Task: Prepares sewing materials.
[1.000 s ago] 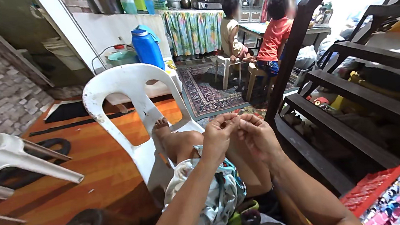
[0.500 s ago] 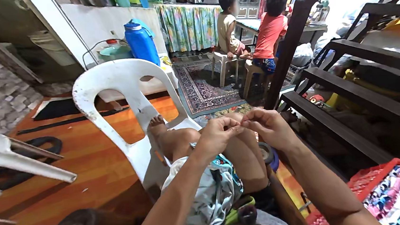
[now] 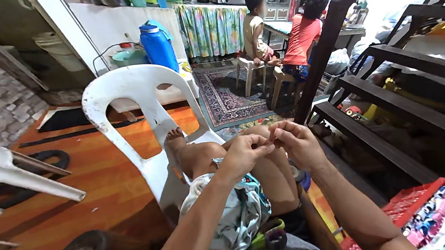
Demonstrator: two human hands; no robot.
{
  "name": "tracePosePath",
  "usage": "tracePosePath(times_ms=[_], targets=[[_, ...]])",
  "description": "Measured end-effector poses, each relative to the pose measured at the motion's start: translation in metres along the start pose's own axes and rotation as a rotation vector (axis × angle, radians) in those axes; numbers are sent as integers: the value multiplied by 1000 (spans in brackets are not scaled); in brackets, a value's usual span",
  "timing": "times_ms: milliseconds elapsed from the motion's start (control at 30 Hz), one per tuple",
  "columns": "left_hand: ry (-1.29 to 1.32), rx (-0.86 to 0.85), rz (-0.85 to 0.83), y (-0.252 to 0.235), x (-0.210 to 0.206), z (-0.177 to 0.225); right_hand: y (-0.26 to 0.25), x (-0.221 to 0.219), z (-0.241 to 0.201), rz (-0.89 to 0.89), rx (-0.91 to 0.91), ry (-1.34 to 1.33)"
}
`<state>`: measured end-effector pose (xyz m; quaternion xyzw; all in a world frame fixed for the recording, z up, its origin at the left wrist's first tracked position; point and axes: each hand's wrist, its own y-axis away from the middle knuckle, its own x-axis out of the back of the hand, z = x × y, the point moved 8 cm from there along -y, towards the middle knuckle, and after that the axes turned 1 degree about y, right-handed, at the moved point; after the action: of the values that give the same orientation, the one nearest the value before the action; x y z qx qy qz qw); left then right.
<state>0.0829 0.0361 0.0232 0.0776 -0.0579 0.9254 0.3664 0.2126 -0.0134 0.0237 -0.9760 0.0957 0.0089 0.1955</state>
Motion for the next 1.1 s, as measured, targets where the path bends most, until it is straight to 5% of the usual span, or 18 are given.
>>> tracePosePath(times_ms=[433,800,1100], targets=[[50,13,-59,0,-5,-14,-19,32,-28,196,168,-217],[1,83,-102,14,-2,-17,-44,141,-105,523,371,152],[-39,32,-128,28,4,-30,-11,221,-167,657,515,237]])
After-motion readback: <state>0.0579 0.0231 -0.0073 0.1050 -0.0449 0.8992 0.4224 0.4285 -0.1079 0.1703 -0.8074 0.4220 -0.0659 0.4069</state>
